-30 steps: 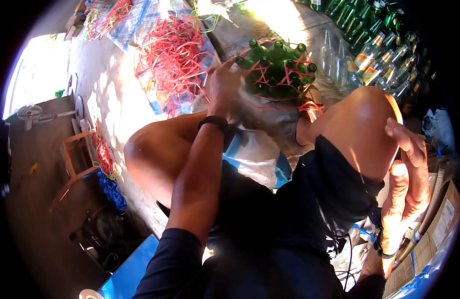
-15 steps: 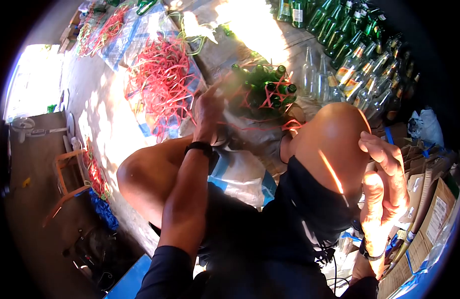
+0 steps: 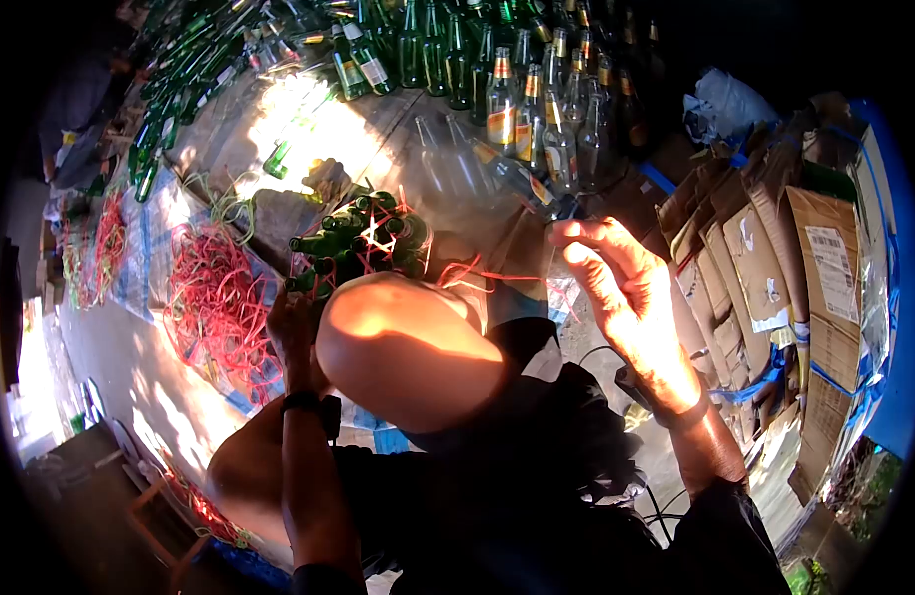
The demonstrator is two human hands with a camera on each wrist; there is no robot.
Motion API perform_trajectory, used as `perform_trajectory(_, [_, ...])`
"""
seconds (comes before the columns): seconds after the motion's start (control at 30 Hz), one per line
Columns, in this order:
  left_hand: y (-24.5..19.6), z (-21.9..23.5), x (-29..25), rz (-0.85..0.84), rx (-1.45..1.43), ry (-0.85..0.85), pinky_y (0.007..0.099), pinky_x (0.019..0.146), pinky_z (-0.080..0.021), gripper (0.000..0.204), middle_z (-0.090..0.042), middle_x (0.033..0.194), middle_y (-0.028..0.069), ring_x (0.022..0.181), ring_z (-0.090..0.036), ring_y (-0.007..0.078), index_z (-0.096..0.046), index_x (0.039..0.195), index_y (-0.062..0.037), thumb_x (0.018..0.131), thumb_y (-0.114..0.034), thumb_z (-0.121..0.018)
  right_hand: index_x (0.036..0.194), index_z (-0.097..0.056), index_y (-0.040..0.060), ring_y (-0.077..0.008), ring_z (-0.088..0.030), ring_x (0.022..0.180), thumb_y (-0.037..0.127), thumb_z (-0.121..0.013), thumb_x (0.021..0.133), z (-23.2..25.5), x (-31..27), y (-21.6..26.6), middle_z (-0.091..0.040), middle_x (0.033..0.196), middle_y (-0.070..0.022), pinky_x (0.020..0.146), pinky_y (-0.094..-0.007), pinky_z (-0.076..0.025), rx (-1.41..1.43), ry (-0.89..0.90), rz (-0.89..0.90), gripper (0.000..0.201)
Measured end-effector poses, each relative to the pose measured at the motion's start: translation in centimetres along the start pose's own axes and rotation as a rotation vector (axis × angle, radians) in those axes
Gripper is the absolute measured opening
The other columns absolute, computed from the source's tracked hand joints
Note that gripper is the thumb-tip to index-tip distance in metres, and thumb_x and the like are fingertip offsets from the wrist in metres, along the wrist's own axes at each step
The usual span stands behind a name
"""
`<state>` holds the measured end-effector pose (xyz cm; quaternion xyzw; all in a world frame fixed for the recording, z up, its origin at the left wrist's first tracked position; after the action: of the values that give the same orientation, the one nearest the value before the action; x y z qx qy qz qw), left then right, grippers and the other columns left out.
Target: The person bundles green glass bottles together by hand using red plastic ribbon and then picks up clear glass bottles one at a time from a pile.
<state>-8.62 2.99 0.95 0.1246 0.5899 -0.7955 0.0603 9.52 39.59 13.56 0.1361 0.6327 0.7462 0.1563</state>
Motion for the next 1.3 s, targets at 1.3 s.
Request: perform_trajectory(1.3, [4.4,0.7,1.7,0.0,-0.127,-0.043,0.0284,0.054,-0.041,0.021,-0.056,0.068,0.0012,0.062,-0.049,0.0083,-0.072,0.11,-0.0057,0.091,-0.012,-0.063,0.118,-0.064,-0.0009,-0.014,-0.068,0.094,0.003,-0.069,0.094,-13.1,5.0,-14.9,-0.069,0.099,-0.0085,0.081,-0.0295,-0.056,-0.037,0.513,-0.185,0.025])
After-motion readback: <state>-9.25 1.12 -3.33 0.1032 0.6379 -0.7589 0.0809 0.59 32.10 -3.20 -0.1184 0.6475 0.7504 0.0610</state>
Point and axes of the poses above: each hand's wrist, its own x-axis towards the middle knuckle, its own z-axis out of the back of the hand, y = z × x, the point moved 8 cm from there along x, towards the middle knuckle
